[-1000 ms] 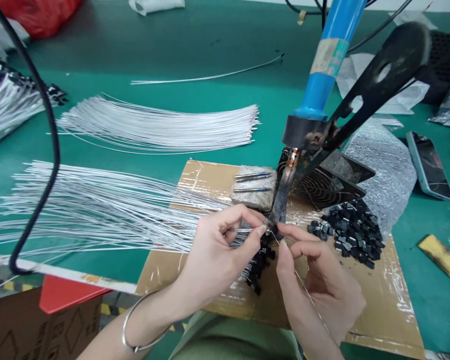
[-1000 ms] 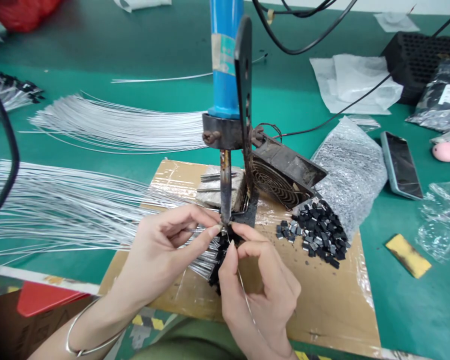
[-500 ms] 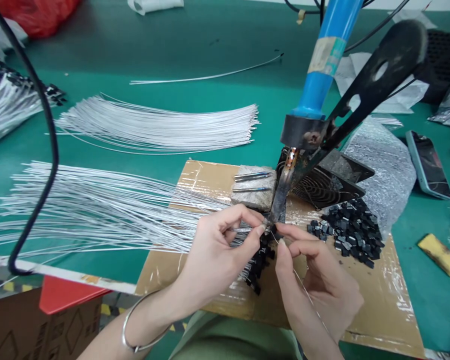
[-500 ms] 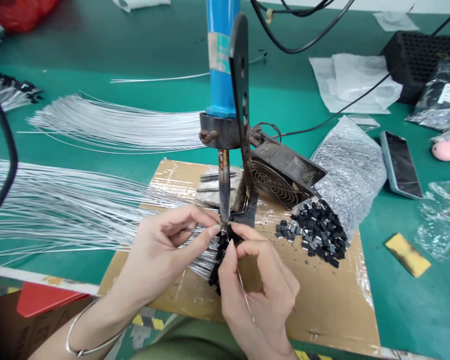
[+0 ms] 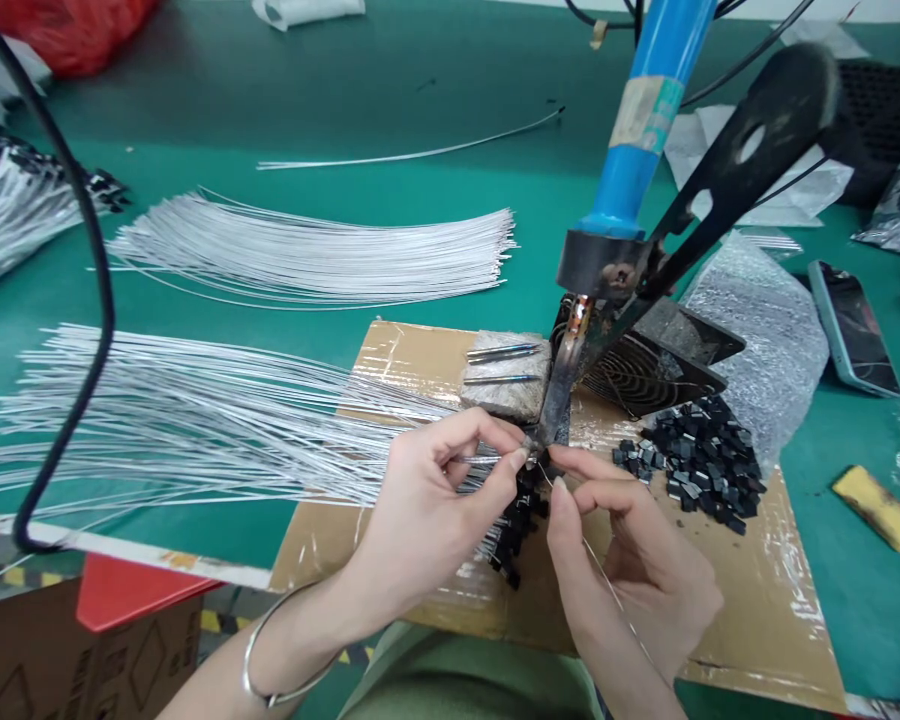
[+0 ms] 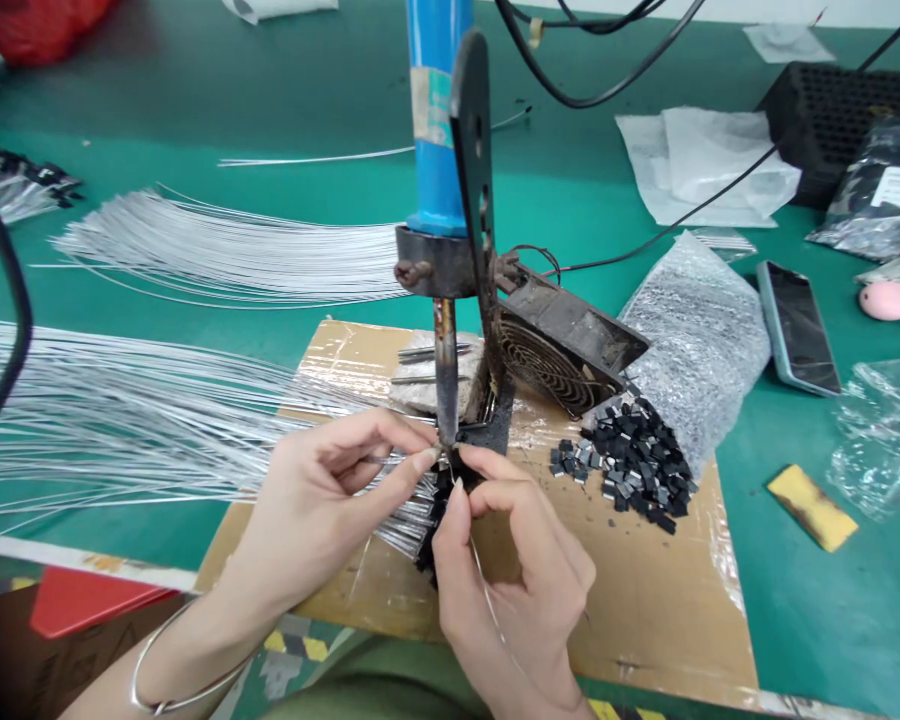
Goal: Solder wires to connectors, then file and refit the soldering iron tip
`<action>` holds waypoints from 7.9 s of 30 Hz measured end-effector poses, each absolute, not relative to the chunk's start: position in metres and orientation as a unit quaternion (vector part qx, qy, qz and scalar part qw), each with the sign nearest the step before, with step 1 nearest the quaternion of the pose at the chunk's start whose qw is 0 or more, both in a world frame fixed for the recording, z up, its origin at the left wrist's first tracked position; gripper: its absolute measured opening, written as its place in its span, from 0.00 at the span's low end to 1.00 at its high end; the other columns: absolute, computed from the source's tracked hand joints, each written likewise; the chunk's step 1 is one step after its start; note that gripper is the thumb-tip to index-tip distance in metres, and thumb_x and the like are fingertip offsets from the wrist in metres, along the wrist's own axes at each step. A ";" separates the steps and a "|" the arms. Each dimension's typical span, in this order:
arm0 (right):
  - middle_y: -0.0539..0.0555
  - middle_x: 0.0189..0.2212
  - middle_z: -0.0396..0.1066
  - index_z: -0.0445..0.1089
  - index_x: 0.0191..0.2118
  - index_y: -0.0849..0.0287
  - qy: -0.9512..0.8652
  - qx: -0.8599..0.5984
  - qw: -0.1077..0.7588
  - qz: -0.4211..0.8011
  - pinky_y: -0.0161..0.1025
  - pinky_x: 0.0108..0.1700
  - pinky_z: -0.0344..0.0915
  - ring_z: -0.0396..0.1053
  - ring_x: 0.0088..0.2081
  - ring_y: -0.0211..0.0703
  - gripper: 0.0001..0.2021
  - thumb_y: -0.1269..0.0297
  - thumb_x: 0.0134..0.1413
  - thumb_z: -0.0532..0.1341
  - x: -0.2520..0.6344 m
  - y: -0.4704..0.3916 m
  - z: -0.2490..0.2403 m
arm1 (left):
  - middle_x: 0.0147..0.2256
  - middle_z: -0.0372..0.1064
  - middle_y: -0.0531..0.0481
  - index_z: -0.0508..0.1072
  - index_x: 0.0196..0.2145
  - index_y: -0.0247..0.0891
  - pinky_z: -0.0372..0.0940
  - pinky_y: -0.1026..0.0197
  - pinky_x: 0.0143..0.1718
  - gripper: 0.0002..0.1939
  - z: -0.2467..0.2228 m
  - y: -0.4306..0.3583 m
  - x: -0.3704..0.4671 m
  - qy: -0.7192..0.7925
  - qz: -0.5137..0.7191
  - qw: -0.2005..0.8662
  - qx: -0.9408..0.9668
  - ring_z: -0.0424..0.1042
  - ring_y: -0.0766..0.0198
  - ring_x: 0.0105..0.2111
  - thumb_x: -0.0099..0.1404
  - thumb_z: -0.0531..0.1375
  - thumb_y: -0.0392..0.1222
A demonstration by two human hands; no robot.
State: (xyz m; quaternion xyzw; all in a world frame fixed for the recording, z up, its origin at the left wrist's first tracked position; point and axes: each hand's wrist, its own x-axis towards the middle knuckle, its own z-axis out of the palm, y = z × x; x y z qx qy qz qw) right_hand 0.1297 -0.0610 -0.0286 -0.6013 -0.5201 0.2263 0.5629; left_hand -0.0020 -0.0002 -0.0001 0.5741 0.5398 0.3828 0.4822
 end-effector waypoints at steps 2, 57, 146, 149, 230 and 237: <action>0.55 0.44 0.80 0.71 0.34 0.58 -0.531 -0.597 0.556 0.231 0.35 0.49 0.74 0.80 0.45 0.42 0.06 0.75 0.60 0.65 0.131 -0.061 -0.030 | 0.30 0.78 0.49 0.76 0.27 0.36 0.60 0.69 0.24 0.05 -0.001 0.000 -0.002 0.545 0.374 0.478 0.578 0.69 0.69 0.25 0.62 0.63 0.35; 0.54 0.42 0.81 0.72 0.36 0.60 -0.569 -0.587 0.555 0.154 0.28 0.46 0.74 0.80 0.40 0.36 0.07 0.78 0.57 0.67 0.132 -0.057 -0.030 | 0.29 0.78 0.51 0.76 0.26 0.35 0.64 0.73 0.27 0.05 0.001 0.000 -0.001 0.535 0.390 0.480 0.576 0.72 0.71 0.27 0.60 0.63 0.34; 0.53 0.40 0.80 0.75 0.37 0.60 -0.570 -0.586 0.561 0.126 0.31 0.45 0.76 0.80 0.38 0.37 0.07 0.79 0.57 0.69 0.131 -0.058 -0.033 | 0.30 0.78 0.50 0.75 0.27 0.34 0.64 0.71 0.28 0.06 -0.001 -0.002 -0.002 0.535 0.373 0.490 0.579 0.72 0.70 0.28 0.61 0.63 0.35; 0.52 0.40 0.80 0.74 0.38 0.60 -0.574 -0.583 0.560 0.128 0.30 0.46 0.75 0.80 0.39 0.35 0.08 0.80 0.57 0.68 0.131 -0.057 -0.034 | 0.30 0.78 0.49 0.76 0.27 0.34 0.63 0.71 0.27 0.06 -0.002 -0.002 -0.002 0.537 0.373 0.487 0.579 0.71 0.70 0.27 0.61 0.63 0.36; 0.53 0.41 0.81 0.67 0.34 0.57 -0.561 -0.618 0.528 0.160 0.31 0.41 0.75 0.80 0.38 0.37 0.07 0.73 0.62 0.65 0.132 -0.062 -0.029 | 0.29 0.76 0.47 0.73 0.26 0.34 0.60 0.66 0.25 0.08 0.002 -0.002 -0.003 0.564 0.345 0.531 0.530 0.69 0.67 0.25 0.60 0.64 0.41; 0.53 0.43 0.81 0.66 0.35 0.57 -0.555 -0.609 0.538 0.179 0.30 0.43 0.73 0.80 0.42 0.38 0.08 0.75 0.61 0.65 0.133 -0.064 -0.036 | 0.29 0.76 0.46 0.73 0.26 0.34 0.61 0.65 0.27 0.09 -0.002 0.000 -0.001 0.572 0.330 0.542 0.519 0.69 0.66 0.26 0.59 0.64 0.42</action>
